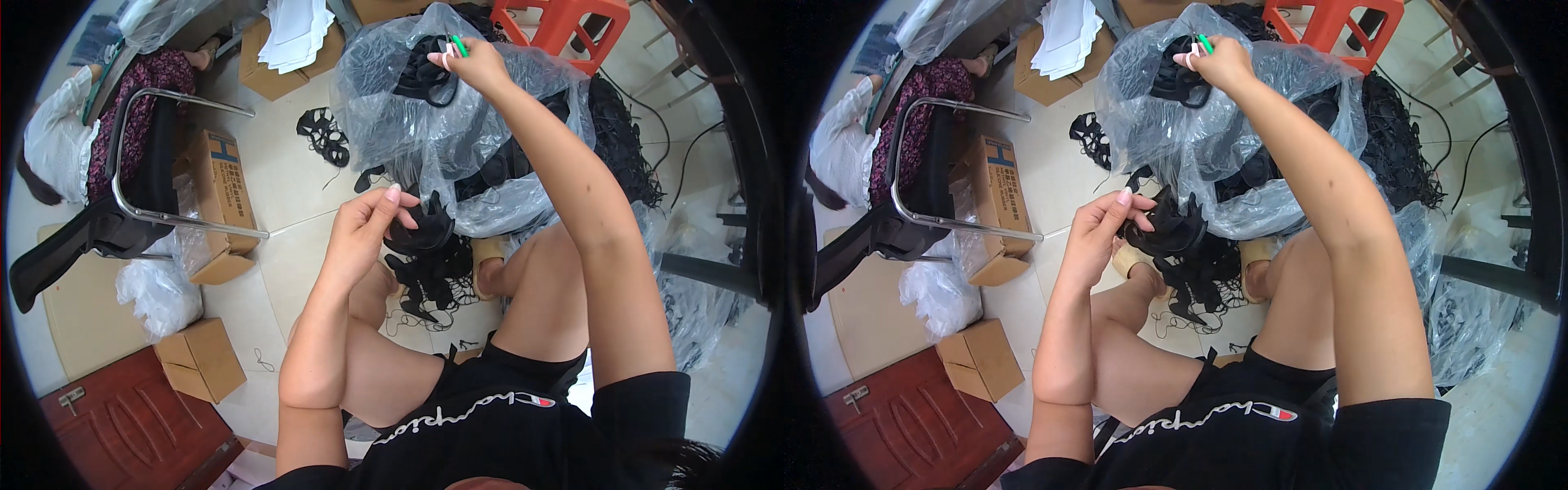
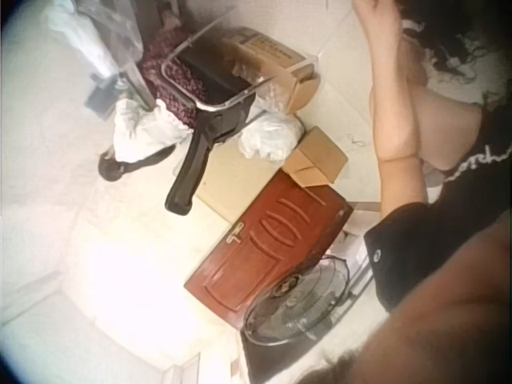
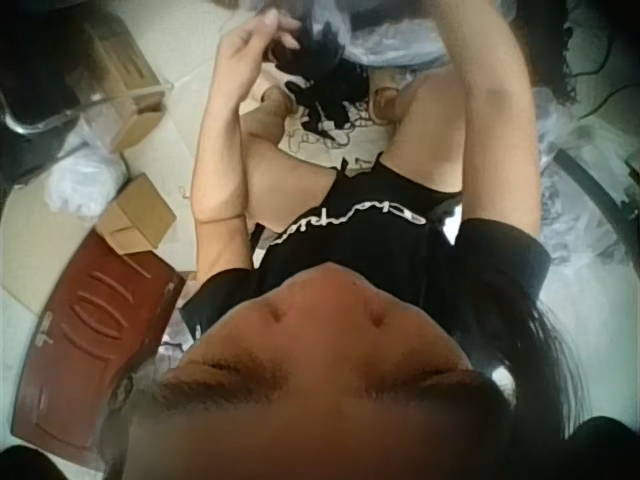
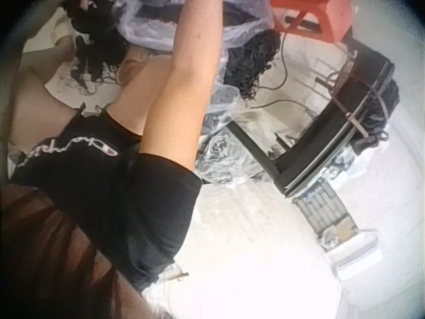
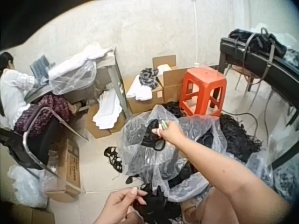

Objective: Trim excess thread or plastic material from black masks using a small trimming tool.

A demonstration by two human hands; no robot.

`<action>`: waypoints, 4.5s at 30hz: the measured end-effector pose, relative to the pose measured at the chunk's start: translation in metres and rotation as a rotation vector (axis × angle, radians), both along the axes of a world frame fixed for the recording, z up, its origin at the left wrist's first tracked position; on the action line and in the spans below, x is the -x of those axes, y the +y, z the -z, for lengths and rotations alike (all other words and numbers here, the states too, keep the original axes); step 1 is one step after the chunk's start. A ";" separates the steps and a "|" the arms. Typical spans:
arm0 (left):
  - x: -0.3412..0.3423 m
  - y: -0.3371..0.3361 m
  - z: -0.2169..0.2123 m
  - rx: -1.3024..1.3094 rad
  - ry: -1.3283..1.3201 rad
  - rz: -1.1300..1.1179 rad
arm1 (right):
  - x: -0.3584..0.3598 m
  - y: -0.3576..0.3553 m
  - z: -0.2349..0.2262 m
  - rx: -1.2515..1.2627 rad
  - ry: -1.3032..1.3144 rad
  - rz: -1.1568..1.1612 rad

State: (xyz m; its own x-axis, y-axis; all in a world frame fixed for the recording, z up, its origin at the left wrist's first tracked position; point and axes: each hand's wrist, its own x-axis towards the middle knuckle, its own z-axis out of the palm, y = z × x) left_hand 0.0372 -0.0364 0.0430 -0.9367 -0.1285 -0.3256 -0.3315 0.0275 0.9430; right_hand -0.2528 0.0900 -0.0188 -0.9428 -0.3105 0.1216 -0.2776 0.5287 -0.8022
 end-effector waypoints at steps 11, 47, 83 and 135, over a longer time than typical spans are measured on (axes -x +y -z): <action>-0.013 -0.017 -0.026 -0.287 0.304 -0.319 | -0.010 0.148 0.080 -0.635 -0.057 0.155; -0.012 -0.016 -0.011 -0.193 0.105 -0.262 | -0.190 0.009 -0.069 0.637 -0.358 -0.690; -0.004 0.012 -0.028 -0.173 0.227 -0.322 | -0.172 0.028 -0.061 0.362 0.692 -0.630; -0.004 0.001 -0.023 -0.407 0.156 -0.436 | -0.165 0.039 -0.073 0.560 0.333 -0.575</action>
